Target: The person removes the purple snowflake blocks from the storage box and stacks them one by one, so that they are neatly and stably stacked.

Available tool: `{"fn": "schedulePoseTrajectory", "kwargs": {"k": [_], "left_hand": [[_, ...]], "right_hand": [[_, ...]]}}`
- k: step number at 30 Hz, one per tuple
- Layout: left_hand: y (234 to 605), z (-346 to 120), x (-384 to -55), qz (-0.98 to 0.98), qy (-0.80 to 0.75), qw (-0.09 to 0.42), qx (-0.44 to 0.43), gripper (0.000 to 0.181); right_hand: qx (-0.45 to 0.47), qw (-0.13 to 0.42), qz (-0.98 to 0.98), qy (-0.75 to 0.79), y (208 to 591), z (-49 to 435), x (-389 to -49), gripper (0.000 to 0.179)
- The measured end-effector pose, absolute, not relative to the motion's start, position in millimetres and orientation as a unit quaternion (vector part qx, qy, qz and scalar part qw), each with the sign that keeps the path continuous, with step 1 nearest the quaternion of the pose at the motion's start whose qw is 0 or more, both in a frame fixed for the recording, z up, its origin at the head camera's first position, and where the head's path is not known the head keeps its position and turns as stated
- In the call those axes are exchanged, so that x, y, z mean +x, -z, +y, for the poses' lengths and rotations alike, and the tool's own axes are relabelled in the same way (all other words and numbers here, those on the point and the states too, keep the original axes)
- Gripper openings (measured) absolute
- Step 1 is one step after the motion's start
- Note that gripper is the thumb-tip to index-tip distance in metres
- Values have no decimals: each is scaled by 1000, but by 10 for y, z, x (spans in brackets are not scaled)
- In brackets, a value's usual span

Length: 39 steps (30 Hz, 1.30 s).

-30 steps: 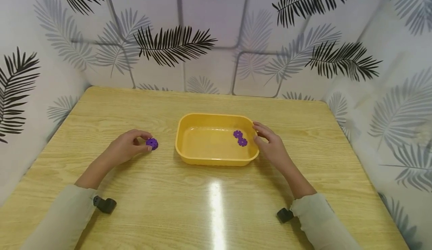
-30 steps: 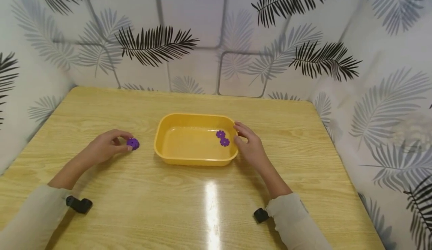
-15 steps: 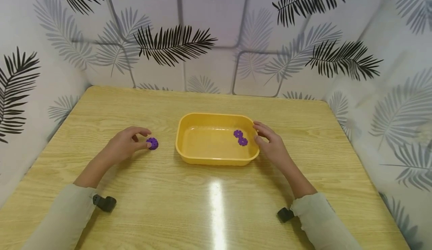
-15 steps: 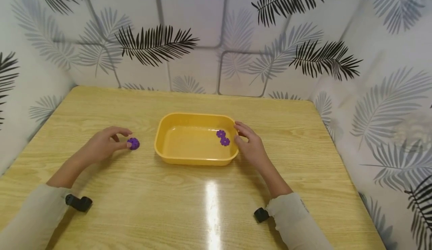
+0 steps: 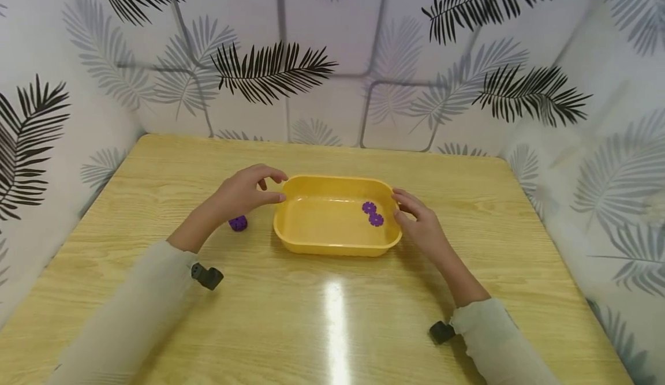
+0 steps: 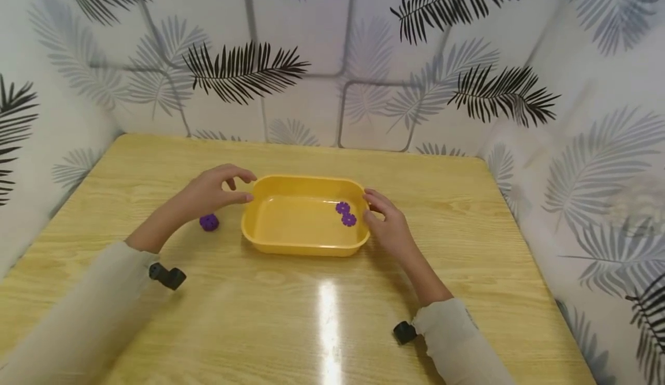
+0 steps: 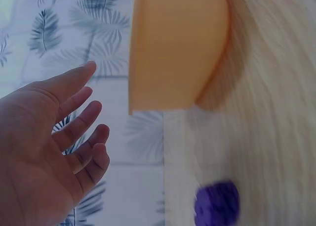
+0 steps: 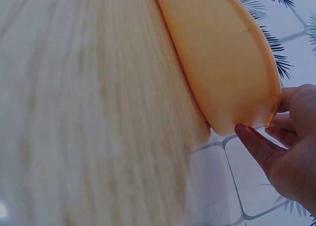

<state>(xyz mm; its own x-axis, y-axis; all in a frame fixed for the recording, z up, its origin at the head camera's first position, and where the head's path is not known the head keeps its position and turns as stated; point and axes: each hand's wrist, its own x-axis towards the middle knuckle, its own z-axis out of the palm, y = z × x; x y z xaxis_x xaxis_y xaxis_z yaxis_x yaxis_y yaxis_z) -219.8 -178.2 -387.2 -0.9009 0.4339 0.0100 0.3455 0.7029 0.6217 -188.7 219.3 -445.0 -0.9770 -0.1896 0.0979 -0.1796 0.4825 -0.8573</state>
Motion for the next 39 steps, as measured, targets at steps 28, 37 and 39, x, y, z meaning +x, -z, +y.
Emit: {"fn": "schedulePoseTrajectory", "kwargs": {"k": [28, 37, 39], "left_hand": [[4110, -282, -2556, 879, -346, 136, 299, 44], [4297, -36, -2577, 875, -322, 158, 325, 38], [4340, -7, -2578, 869, -328, 165, 331, 37]], "right_hand": [[-110, 2, 859, 500, 4441, 2201, -1872, 45], [-120, -5, 853, 507, 4458, 2215, -1883, 44], [-123, -8, 851, 510, 4461, 2223, -1881, 44]]}}
